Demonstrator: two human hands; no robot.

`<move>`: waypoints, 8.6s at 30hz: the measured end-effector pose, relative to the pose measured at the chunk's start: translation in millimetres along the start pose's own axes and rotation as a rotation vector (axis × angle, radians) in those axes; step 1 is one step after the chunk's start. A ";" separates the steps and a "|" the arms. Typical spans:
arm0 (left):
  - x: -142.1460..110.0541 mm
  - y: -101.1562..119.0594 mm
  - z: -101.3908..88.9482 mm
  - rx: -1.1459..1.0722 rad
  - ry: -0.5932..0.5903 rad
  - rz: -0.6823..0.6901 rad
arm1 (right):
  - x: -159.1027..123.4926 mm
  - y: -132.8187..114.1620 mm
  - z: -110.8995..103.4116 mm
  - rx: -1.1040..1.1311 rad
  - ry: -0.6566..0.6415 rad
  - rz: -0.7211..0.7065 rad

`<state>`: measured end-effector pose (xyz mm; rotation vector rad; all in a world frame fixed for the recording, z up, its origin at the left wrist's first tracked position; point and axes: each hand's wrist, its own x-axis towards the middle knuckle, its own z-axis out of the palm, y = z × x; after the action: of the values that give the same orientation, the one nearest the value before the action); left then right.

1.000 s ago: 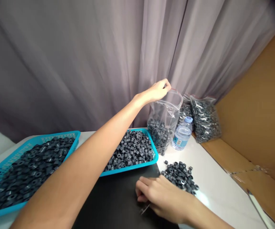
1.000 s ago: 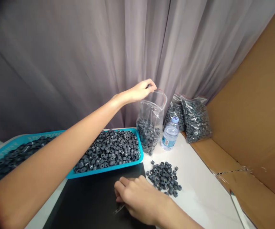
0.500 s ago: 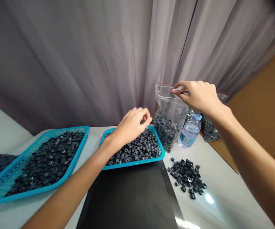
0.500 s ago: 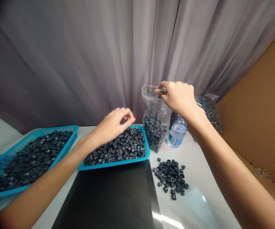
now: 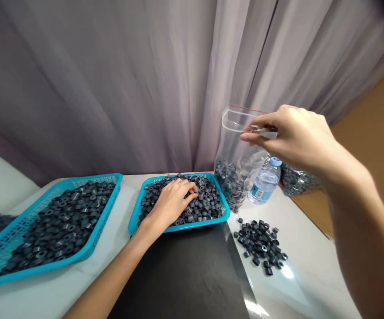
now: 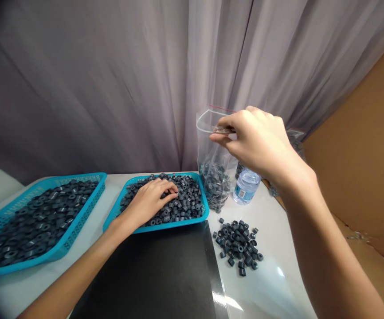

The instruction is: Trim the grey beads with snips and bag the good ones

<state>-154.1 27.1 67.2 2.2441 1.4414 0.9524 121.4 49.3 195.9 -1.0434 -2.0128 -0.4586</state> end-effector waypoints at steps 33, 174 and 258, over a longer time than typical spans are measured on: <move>-10.3 -1.0 -17.4 -1.121 -0.086 -0.499 | -84.3 -46.4 148.3 0.353 -0.585 0.205; -8.7 16.0 -31.7 -1.313 0.010 -0.685 | -75.6 -39.4 116.2 0.735 -1.027 0.102; -21.5 22.3 -23.4 -0.773 -0.462 -0.193 | -63.3 -54.2 81.9 1.092 -0.506 0.188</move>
<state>-160.5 -4.2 89.3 1.5736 0.8557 0.6950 58.7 35.6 98.2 -0.6308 -2.0686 1.0098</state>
